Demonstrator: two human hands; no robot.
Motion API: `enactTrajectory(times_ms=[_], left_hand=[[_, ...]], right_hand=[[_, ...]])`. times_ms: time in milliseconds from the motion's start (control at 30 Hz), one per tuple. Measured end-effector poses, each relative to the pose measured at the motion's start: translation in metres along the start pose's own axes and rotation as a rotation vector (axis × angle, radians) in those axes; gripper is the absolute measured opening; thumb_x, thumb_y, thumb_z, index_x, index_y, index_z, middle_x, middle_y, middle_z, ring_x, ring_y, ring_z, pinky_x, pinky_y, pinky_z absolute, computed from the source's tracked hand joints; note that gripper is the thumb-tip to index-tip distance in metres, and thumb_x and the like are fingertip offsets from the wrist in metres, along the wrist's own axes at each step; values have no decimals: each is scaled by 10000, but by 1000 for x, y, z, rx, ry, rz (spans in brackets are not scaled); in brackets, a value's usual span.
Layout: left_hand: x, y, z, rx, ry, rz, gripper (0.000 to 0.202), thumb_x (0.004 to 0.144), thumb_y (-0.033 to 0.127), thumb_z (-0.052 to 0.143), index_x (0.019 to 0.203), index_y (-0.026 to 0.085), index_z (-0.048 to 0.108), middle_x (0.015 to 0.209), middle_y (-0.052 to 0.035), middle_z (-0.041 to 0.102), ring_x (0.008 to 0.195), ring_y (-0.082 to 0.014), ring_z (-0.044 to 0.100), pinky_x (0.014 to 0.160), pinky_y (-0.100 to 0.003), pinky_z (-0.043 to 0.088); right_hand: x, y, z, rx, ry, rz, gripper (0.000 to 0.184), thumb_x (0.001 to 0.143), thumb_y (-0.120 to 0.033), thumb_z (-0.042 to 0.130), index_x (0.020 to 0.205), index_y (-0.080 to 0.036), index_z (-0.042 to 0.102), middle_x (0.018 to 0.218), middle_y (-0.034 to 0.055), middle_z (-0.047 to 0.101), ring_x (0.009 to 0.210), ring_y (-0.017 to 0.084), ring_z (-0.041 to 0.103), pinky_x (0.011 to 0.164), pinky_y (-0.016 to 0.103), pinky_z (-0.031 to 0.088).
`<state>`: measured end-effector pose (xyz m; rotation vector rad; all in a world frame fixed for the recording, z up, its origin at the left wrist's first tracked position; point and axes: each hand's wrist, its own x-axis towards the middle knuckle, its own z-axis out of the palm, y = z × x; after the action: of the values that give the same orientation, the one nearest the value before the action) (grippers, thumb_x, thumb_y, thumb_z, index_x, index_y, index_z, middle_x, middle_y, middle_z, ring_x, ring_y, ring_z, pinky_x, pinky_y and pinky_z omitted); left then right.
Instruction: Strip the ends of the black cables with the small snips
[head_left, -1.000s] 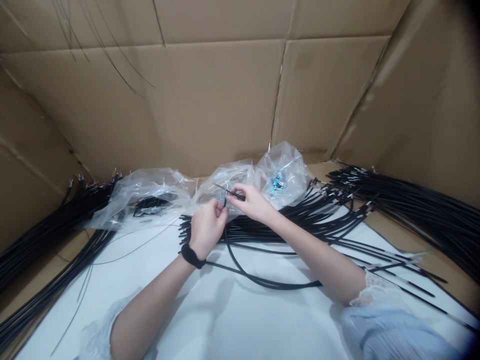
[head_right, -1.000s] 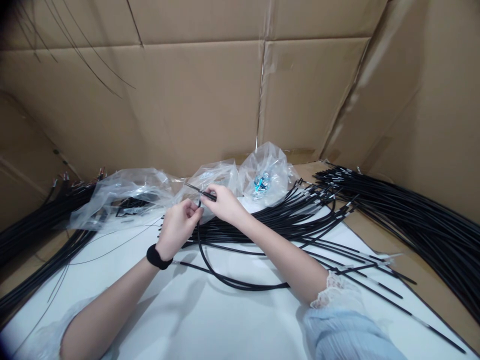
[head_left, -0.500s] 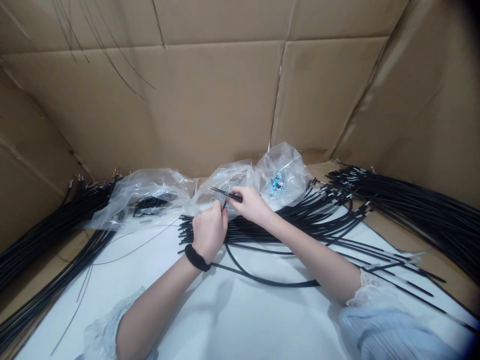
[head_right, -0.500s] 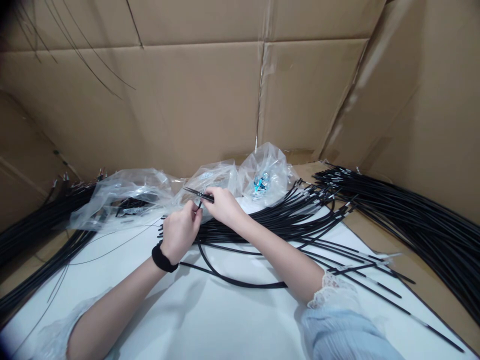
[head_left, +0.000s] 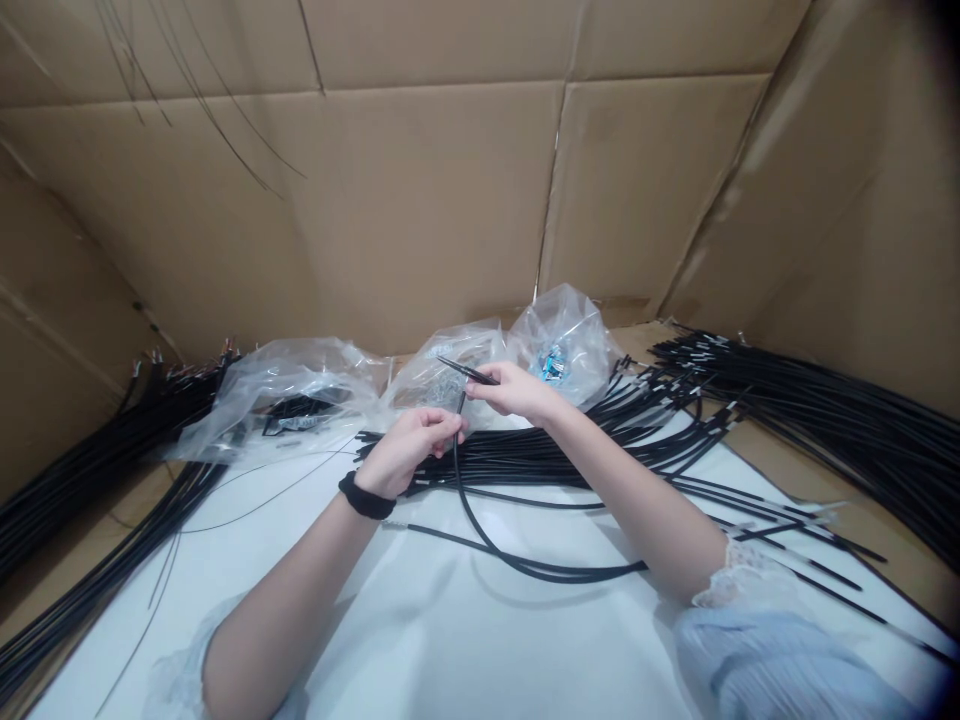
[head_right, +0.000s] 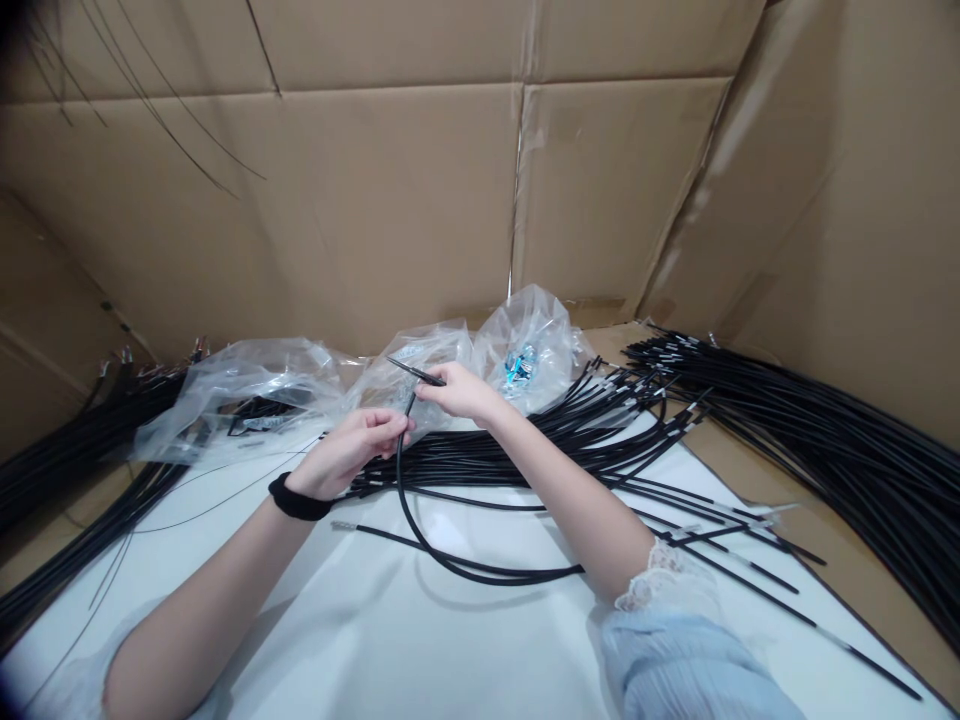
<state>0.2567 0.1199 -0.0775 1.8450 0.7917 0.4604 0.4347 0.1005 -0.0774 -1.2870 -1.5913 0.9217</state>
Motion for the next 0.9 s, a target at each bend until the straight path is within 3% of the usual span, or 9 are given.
enactTrajectory(times_ms=[200, 300, 400, 467, 633, 700, 800, 900], left_hand=[[-3, -2, 11, 362, 318, 58, 217, 795, 316, 470, 696, 124, 497, 647, -19, 507, 607, -119, 424, 595, -247, 299], [-2, -5, 14, 524, 429, 98, 177, 810, 286, 448, 725, 138, 491, 688, -21, 533, 659, -142, 450, 634, -263, 294], [-1, -8, 14, 617, 468, 114, 163, 821, 276, 432, 734, 147, 480, 698, -18, 538, 662, -149, 459, 631, -264, 292], [-1, -9, 14, 656, 484, 122, 153, 823, 269, 429, 735, 152, 474, 703, -17, 538, 665, -151, 462, 630, -263, 292], [-2, -10, 13, 678, 507, 128, 152, 823, 268, 425, 730, 155, 467, 712, -14, 546, 659, -145, 467, 619, -250, 293], [-1, -10, 12, 662, 508, 115, 156, 821, 267, 426, 720, 155, 465, 685, -8, 540, 637, -138, 464, 604, -243, 291], [0, -11, 13, 633, 499, 85, 162, 808, 256, 437, 688, 150, 461, 644, -3, 526, 607, -130, 453, 584, -237, 284], [3, -14, 14, 604, 485, 65, 172, 801, 250, 438, 665, 146, 455, 623, -4, 518, 588, -126, 445, 573, -236, 280]], right_hand=[[-3, -6, 1, -48, -1, 64, 159, 724, -247, 506, 648, -116, 456, 512, -46, 282, 435, 37, 230, 417, 200, 160], [-5, -7, 0, -9, -37, 88, 193, 755, -309, 491, 709, -122, 489, 477, -58, 240, 419, 49, 210, 407, 209, 156], [-6, -8, -1, -52, 14, 90, 336, 742, -447, 531, 748, -111, 541, 496, -50, 272, 433, 49, 216, 422, 211, 160], [-5, -8, 2, -86, 87, 37, 363, 707, -458, 577, 767, -100, 576, 539, -35, 350, 480, 52, 274, 465, 206, 216], [-1, 0, 21, -235, 269, -133, 243, 763, -314, 527, 685, -89, 572, 611, 6, 490, 588, 88, 397, 556, 209, 286], [-1, 4, 28, -336, 319, -236, 179, 796, -241, 470, 741, -107, 575, 670, 17, 544, 620, 100, 448, 587, 209, 305], [-3, 8, 33, -479, 292, -282, 148, 769, -155, 467, 869, -133, 574, 772, 42, 593, 688, 132, 507, 634, 223, 316], [-3, 9, 32, -518, 245, -247, 134, 725, -133, 505, 850, -126, 552, 753, 58, 591, 678, 154, 508, 618, 237, 298]])
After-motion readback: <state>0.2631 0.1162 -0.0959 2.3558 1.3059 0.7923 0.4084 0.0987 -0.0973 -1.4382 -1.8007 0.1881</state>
